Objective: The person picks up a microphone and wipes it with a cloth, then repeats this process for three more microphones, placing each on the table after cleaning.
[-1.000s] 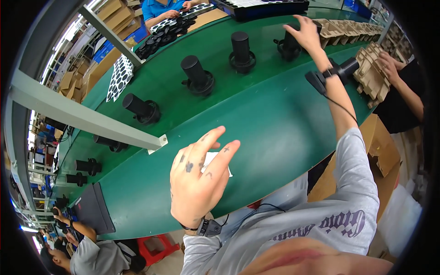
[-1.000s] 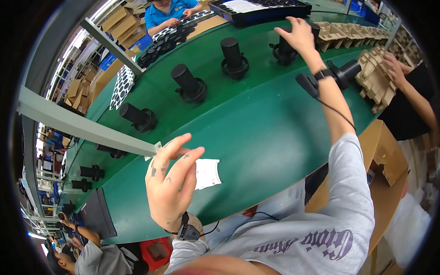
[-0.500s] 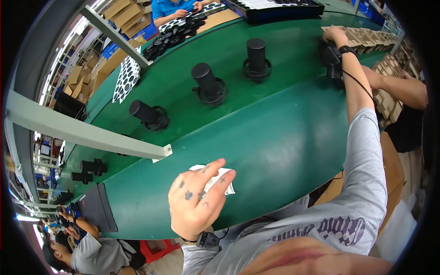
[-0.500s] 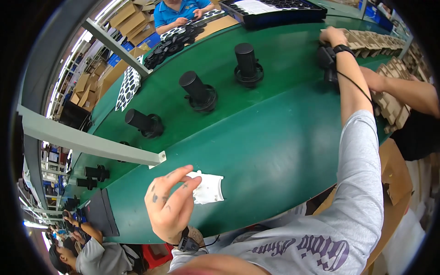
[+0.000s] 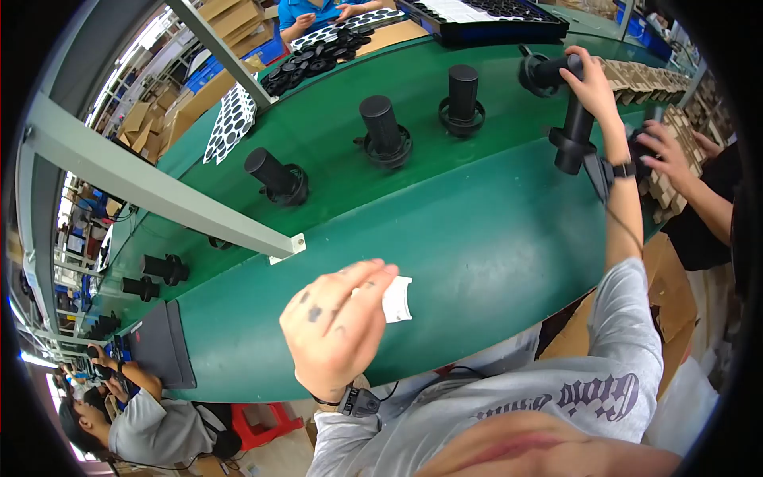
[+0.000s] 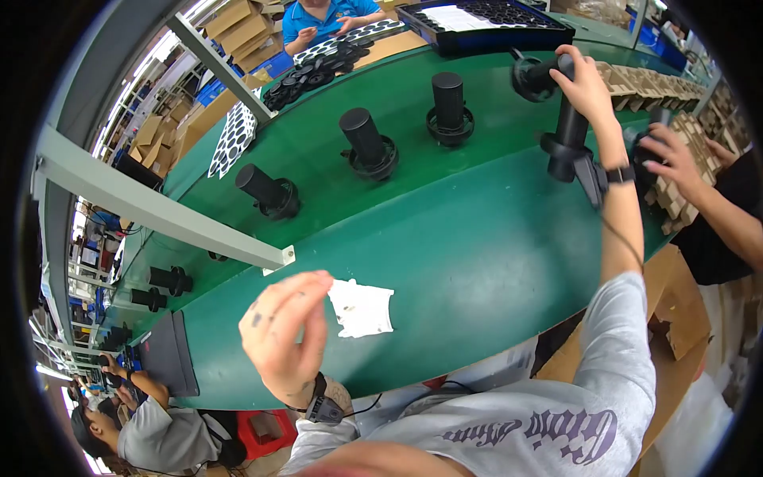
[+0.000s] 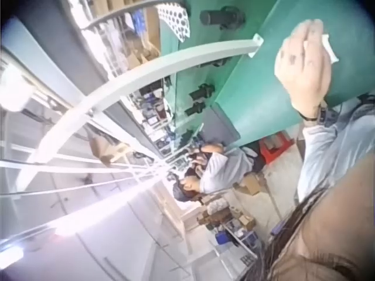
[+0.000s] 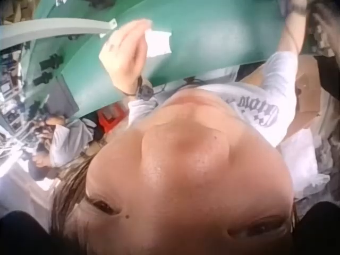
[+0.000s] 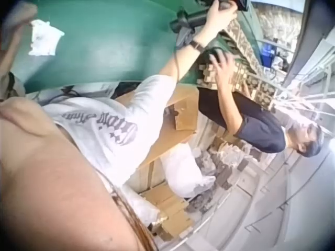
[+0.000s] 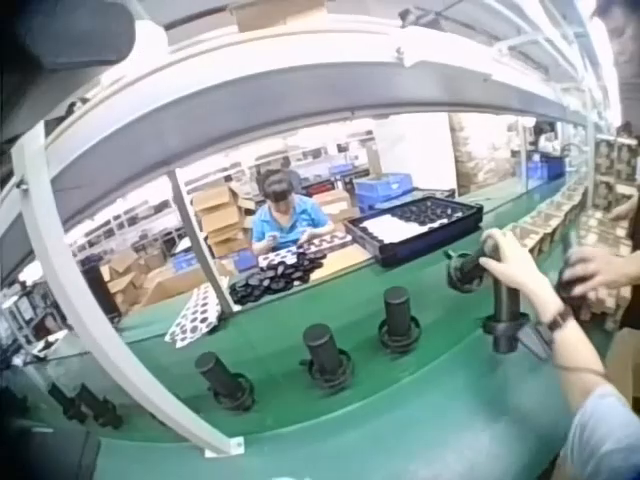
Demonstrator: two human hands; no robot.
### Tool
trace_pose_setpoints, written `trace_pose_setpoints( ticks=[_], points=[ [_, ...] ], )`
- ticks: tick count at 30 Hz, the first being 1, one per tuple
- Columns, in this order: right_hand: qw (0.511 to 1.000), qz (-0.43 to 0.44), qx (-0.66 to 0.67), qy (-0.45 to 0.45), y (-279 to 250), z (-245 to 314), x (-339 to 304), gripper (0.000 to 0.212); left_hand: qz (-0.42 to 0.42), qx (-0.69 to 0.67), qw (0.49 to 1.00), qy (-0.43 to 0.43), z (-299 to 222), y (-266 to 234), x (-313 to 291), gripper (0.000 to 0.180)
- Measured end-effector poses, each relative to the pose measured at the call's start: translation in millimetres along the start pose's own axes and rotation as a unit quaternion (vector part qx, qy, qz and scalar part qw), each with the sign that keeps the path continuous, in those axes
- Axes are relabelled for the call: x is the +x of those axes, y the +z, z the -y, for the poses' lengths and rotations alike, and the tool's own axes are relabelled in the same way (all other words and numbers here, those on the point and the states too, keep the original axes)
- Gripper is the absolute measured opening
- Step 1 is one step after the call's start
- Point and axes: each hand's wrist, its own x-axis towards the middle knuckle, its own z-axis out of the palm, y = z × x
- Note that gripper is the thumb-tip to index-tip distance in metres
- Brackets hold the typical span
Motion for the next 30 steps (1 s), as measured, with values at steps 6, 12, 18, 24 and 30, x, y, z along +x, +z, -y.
trace_pose_setpoints(
  ticks=[6, 12, 18, 24, 30],
  points=[
    [0.799, 0.071, 0.597, -0.013, -91.9, 130.9, -52.9, 0.054, -0.119, -0.17, 0.965, -0.158, -13.9, -5.7, -5.7, 0.051],
    [0.544, 0.14, 0.827, -0.037, -57.8, 250.9, -84.3, 0.069, -0.116, -0.276, 0.937, -0.181, -24.0, -0.4, -11.2, 0.097],
    [0.474, 0.157, 0.866, 0.016, -35.6, 275.0, -100.0, 0.075, -0.148, -0.184, 0.967, -0.094, -33.2, -3.3, -9.5, 0.077],
    [0.464, 0.16, 0.868, 0.081, -51.7, 287.8, -105.7, 0.075, -0.13, -0.128, 0.98, -0.086, -37.7, -3.0, -11.7, 0.076],
    [0.476, 0.1, 0.86, 0.156, -65.6, 289.6, -110.7, 0.061, -0.1, -0.073, 0.992, -0.006, -38.7, -1.5, -5.0, 0.075]
  ],
)
